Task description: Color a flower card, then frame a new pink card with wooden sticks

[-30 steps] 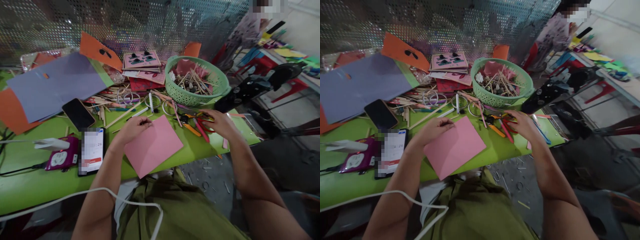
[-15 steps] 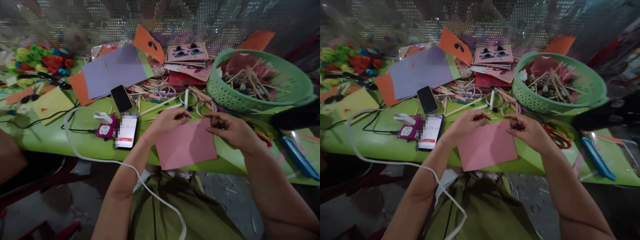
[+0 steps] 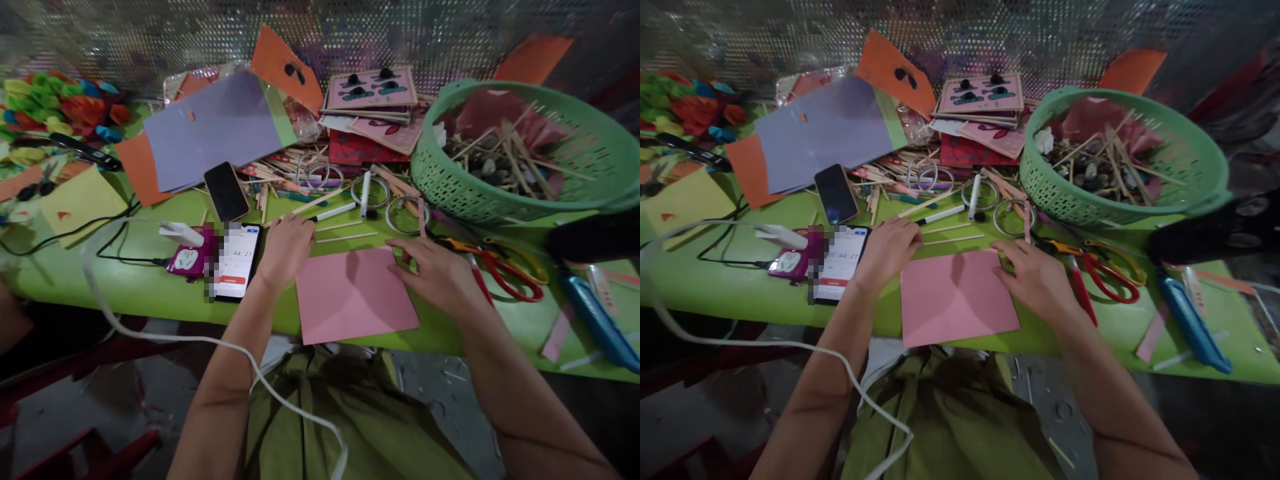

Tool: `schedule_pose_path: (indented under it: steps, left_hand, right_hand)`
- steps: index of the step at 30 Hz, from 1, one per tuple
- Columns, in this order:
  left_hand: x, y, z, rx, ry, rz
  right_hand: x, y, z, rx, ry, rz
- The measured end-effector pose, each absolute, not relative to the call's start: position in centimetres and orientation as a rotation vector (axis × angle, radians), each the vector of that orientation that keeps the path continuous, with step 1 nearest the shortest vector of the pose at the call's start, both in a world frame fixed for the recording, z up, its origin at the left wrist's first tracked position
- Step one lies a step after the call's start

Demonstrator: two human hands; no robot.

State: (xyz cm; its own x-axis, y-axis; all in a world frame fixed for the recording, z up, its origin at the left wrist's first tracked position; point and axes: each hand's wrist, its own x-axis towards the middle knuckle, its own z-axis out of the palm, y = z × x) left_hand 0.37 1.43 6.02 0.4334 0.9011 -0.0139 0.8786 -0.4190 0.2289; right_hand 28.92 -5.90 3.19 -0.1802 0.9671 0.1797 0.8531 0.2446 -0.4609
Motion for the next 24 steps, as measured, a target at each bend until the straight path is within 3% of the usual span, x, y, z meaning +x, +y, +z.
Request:
schedule_pose_path:
  steps: [12, 24]
  left_hand:
    - [1.3, -1.0, 6.5, 2.610, 1.429, 0.340]
    - [-0.6, -8.8, 3.6, 2.464, 1.609, 0.861]
  right_hand:
    - [26.8, -3.2, 5.9, -1.309, -2.370, -0.028]
    - [26.4, -2.4, 1.6, -1.102, -2.447, 0.062]
